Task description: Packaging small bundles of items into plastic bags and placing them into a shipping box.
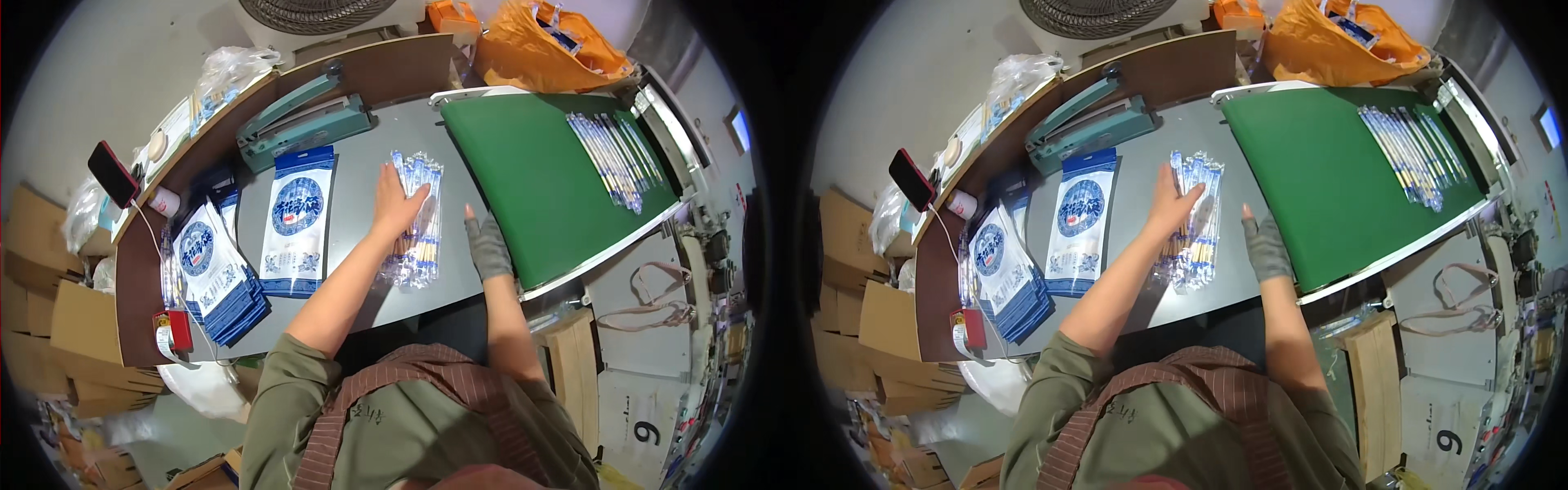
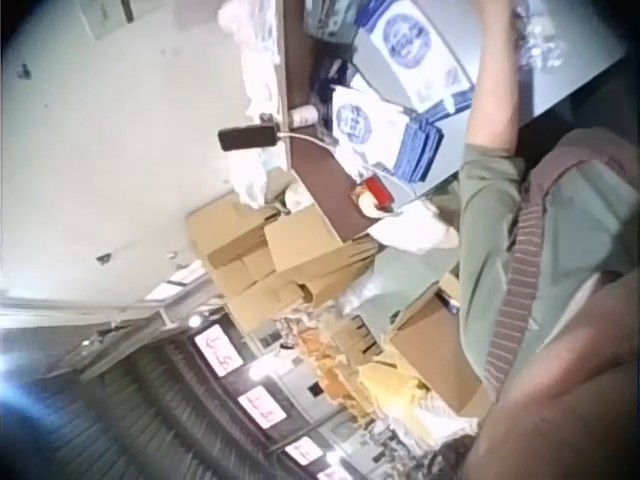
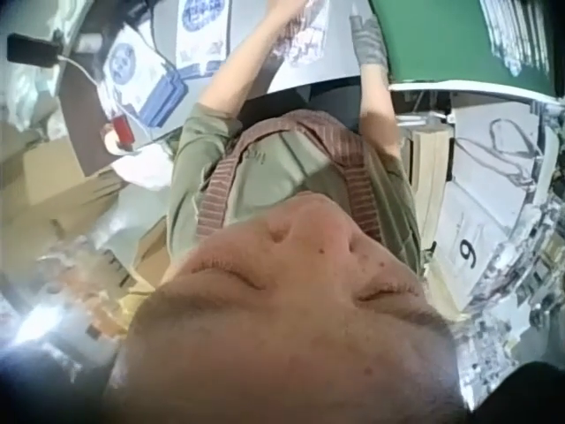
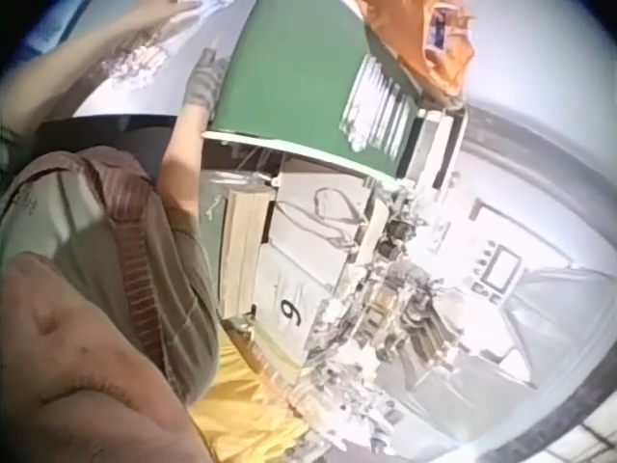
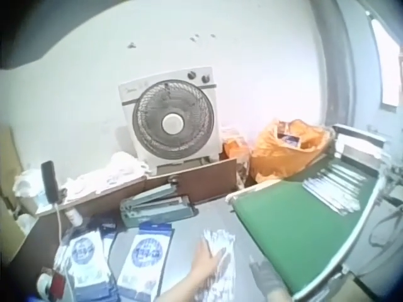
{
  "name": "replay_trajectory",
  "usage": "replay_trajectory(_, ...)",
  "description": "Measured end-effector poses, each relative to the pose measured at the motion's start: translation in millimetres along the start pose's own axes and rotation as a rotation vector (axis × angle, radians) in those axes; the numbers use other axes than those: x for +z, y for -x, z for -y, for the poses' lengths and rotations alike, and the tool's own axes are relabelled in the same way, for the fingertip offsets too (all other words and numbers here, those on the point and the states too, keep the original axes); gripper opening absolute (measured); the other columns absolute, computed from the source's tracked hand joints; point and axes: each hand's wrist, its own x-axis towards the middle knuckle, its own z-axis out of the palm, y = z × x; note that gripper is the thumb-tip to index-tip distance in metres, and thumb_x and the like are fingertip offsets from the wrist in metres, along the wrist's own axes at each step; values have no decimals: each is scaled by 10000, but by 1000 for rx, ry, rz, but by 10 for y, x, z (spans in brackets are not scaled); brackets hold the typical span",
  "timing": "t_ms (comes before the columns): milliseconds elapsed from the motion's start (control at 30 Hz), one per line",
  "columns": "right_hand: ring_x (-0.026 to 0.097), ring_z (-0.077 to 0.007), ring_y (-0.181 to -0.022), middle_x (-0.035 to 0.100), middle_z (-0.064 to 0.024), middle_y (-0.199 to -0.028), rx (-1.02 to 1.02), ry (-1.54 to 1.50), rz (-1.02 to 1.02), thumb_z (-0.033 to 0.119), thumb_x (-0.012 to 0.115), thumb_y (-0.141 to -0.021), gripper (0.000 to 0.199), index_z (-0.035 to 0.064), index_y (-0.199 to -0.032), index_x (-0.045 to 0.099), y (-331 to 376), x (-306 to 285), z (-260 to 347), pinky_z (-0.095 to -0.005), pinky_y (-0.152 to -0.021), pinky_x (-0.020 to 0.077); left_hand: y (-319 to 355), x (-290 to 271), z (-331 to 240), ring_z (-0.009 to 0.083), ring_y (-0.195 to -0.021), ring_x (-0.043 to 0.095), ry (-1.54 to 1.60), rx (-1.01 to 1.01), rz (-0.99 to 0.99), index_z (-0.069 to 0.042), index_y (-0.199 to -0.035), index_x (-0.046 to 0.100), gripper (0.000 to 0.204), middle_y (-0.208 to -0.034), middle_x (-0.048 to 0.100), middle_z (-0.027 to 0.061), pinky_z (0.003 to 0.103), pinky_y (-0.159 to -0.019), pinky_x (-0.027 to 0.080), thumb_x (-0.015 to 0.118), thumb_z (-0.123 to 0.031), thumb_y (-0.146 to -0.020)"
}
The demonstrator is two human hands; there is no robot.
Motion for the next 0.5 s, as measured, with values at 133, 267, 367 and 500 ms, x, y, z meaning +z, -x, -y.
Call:
replay_trajectory(133, 428, -390, -1266, 422, -259, -1382, -133, -86, 32, 471, 462, -949, 693, -36, -1405, 336, -266, 327, 284, -419, -1076, 332, -30, -109, -38, 316, -1193, 500, 429, -195, 145, 84, -1361, 328, 783, -1303, 490, 228, 392, -992, 401, 662, -398, -842)
replay_trajectory(267, 521, -239, -1163, 521, -157, -1292, -110, -954, 187, 280, 549, -955, 572, -18, -1402, 353, 198, 708, 815, -329, -954, 438, 316, -494, -370, 252, -1143, 530, 996, -525, 267, 41, -1361, 344, 662, -1255, 532, 172, 346, -960, 425, 549, -419, -932)
replay_trajectory(367, 566, -212, -1036, 584, -116, -1159, 463, -1549, 666, 249, 639, -894, 483, 12, -1288, 491, 141, 506, 1021, -311, -927, 450, 590, -561, -206, 382, -1161, 502, 754, -368, 141, 48, -1309, 391, 604, -1227, 510, 267, 428, -991, 382, 496, -429, -954)
replay_trajectory(500, 580, -167, -984, 601, -52, -1100, 34, -1442, 631, 154, 719, -825, 449, 39, -1221, 541, 224, -175, 1488, -281, -862, 474, 756, -1142, -528, 456, -1343, 254, 351, 176, -71, 86, -1451, 100, 1004, -1456, 225, 316, 474, -1107, 251, 581, -565, -857)
